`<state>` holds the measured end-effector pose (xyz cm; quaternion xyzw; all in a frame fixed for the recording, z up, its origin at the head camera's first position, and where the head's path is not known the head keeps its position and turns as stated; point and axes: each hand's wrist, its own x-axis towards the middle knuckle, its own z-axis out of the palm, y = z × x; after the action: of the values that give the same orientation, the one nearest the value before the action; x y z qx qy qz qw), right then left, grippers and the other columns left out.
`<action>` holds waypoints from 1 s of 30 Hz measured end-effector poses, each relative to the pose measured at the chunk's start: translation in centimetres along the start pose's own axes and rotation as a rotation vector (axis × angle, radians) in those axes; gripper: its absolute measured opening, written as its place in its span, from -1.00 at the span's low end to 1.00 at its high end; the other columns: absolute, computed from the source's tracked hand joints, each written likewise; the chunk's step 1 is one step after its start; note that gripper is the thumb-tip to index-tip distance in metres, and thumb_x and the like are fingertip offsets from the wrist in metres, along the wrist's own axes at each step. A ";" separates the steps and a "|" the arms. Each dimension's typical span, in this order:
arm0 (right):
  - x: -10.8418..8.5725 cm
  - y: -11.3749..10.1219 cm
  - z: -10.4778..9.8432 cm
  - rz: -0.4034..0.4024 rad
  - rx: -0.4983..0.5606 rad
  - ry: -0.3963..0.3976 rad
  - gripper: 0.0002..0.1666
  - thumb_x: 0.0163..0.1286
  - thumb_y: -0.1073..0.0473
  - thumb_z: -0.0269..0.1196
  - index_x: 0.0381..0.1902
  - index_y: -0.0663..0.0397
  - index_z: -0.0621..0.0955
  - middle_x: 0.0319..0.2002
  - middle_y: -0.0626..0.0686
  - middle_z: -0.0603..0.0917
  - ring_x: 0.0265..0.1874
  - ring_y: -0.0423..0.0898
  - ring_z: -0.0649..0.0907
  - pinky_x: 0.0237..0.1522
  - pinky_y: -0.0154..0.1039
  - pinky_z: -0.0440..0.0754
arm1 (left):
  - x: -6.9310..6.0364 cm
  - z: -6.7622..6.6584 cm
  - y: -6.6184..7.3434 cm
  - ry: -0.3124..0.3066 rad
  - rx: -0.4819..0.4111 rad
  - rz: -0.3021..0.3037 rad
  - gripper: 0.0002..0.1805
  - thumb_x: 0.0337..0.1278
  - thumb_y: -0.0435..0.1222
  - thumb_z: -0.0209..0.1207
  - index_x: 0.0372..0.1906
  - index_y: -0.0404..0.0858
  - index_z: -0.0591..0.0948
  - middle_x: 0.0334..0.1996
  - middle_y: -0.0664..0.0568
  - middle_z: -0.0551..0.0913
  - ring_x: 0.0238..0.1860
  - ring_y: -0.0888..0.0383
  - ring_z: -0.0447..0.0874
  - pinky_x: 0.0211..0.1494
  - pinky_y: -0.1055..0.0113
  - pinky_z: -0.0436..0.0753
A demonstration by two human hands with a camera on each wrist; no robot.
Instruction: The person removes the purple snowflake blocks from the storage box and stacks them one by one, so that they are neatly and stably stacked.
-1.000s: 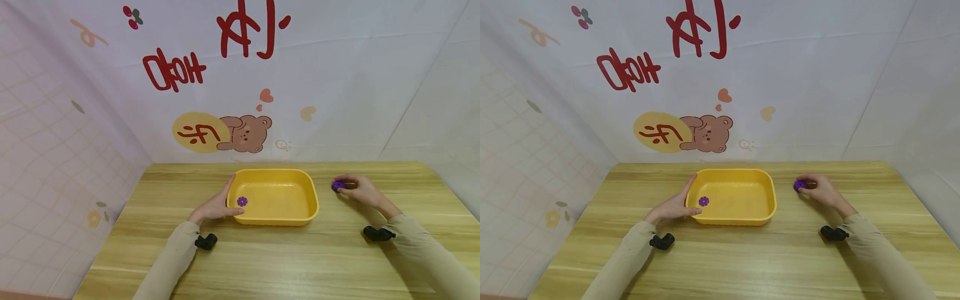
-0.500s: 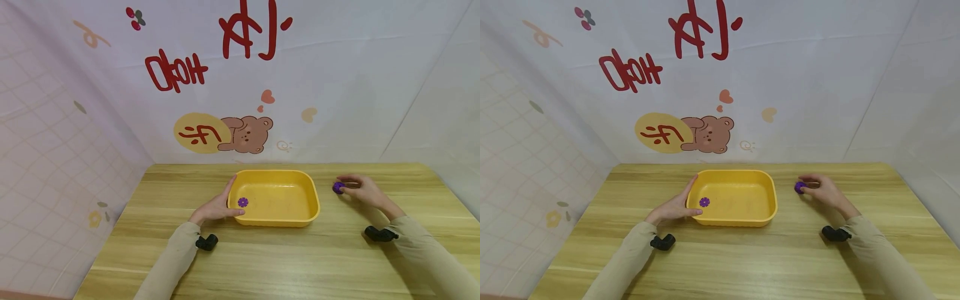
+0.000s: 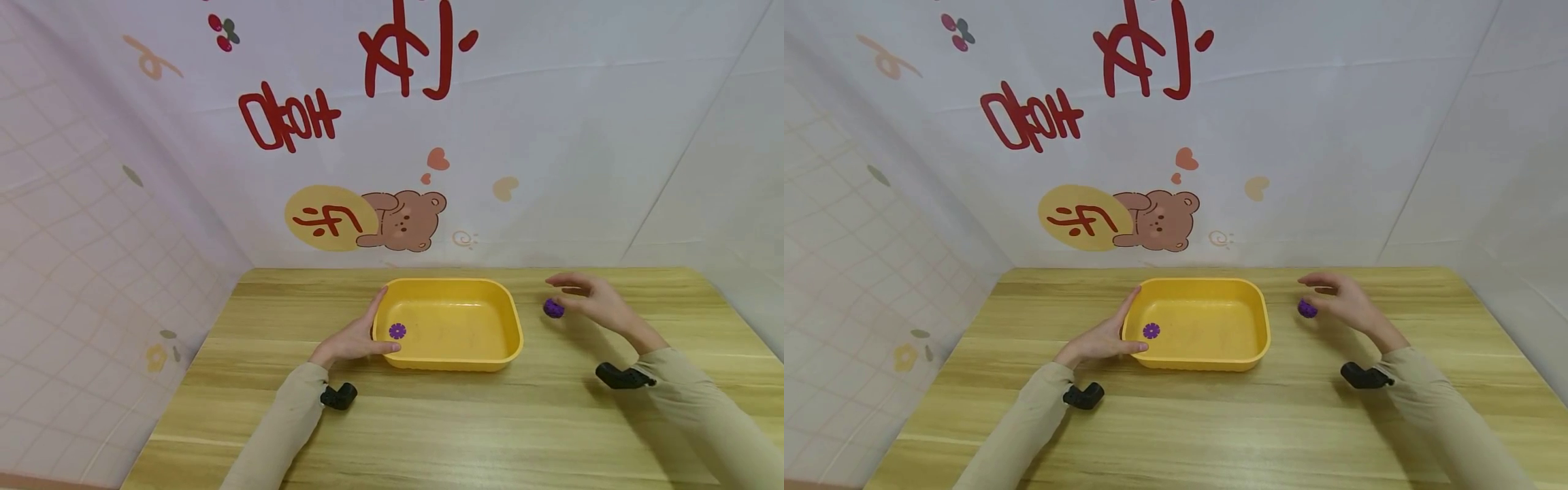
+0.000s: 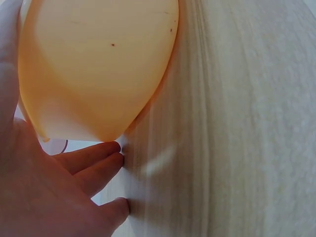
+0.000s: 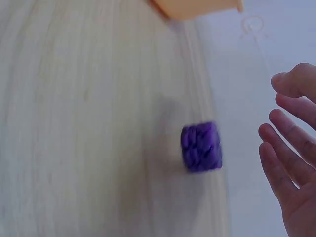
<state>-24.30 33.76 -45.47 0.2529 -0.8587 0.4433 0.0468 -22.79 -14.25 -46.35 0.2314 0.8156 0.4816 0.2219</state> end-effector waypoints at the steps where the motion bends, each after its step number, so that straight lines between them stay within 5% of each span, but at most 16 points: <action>1: 0.1 -0.3 0.1 -0.007 -0.002 -0.005 -0.60 0.33 0.40 0.24 0.11 0.43 0.53 0.09 0.37 0.52 0.04 -0.36 0.52 0.06 -0.44 0.49 | 0.0 0.0 -0.1 0.004 0.003 0.001 0.28 0.06 -0.24 0.39 0.53 -0.06 -0.41 0.51 -0.22 -0.27 0.30 -0.16 0.29 0.41 -0.01 0.13; 10: 1.9 -2.6 1.4 -0.034 -0.015 -0.053 -0.63 0.30 0.42 0.27 0.08 0.31 0.58 0.06 0.24 0.58 0.04 -0.29 0.54 0.08 -0.38 0.50 | -0.2 0.1 -0.2 0.012 -0.023 0.009 0.26 0.07 -0.21 0.38 0.53 0.08 -0.39 0.51 -0.19 -0.18 0.21 -0.07 0.39 0.39 0.04 0.19; 19: 4.4 -5.6 2.4 -0.163 -0.056 -0.159 -0.66 0.30 0.41 0.27 0.05 0.21 0.61 0.01 0.14 0.62 0.03 -0.09 0.56 0.03 -0.10 0.57 | -0.1 0.0 -0.1 0.018 -0.022 0.008 0.26 0.07 -0.23 0.39 0.53 0.05 -0.39 0.52 -0.18 -0.18 0.23 -0.09 0.36 0.40 0.04 0.16; 30: 7.8 -7.2 4.1 -0.133 -0.056 -0.331 -0.71 0.33 0.31 0.28 0.01 0.28 0.63 -0.05 0.20 0.66 -0.09 0.03 0.65 -0.01 0.01 0.59 | -0.1 0.1 -0.2 0.016 -0.024 -0.001 0.26 0.07 -0.19 0.39 0.53 0.07 -0.38 0.52 -0.17 -0.16 0.22 -0.04 0.38 0.40 0.06 0.19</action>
<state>-27.01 24.04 -40.23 0.3775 -0.8480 0.3674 -0.0591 -22.64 -14.30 -46.56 0.2244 0.8117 0.4932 0.2182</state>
